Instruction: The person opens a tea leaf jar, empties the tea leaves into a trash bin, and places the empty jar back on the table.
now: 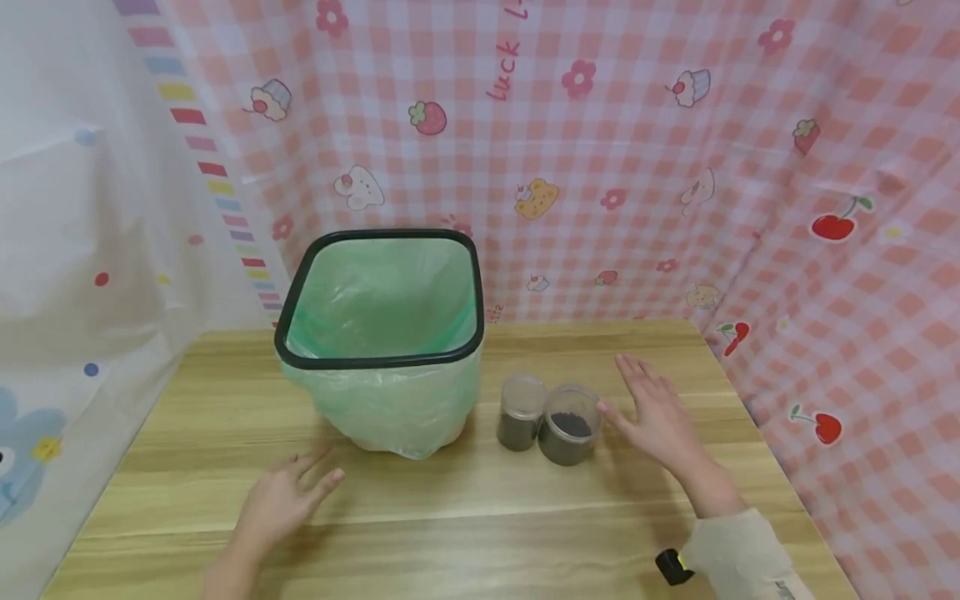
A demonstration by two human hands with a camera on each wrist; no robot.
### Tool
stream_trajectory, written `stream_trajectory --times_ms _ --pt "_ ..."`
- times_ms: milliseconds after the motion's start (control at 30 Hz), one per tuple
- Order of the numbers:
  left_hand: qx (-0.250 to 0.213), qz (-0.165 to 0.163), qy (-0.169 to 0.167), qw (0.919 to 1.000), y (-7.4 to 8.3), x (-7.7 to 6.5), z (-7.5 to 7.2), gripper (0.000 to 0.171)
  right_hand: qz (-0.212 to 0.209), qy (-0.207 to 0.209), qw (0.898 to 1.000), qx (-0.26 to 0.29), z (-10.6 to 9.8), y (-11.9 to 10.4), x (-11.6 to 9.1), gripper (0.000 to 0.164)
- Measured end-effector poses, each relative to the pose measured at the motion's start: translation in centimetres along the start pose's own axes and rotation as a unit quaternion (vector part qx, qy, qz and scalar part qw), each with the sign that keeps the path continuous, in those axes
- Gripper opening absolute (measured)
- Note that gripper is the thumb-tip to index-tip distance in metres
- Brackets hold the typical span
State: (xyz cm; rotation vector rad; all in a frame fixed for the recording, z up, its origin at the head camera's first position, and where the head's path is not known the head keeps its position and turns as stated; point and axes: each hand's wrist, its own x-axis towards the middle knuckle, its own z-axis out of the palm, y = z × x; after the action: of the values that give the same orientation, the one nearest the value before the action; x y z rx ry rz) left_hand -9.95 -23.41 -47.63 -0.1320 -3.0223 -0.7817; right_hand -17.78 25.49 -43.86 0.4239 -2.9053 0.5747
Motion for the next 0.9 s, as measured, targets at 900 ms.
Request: stream_trajectory --times_ms 900 --pt "-0.185 0.091 -0.140 0.9685 6.1 3.4 7.0 0.075 -0.038 -0.013 0.992 0.118 1.7 -5.5 1.2 0.089"
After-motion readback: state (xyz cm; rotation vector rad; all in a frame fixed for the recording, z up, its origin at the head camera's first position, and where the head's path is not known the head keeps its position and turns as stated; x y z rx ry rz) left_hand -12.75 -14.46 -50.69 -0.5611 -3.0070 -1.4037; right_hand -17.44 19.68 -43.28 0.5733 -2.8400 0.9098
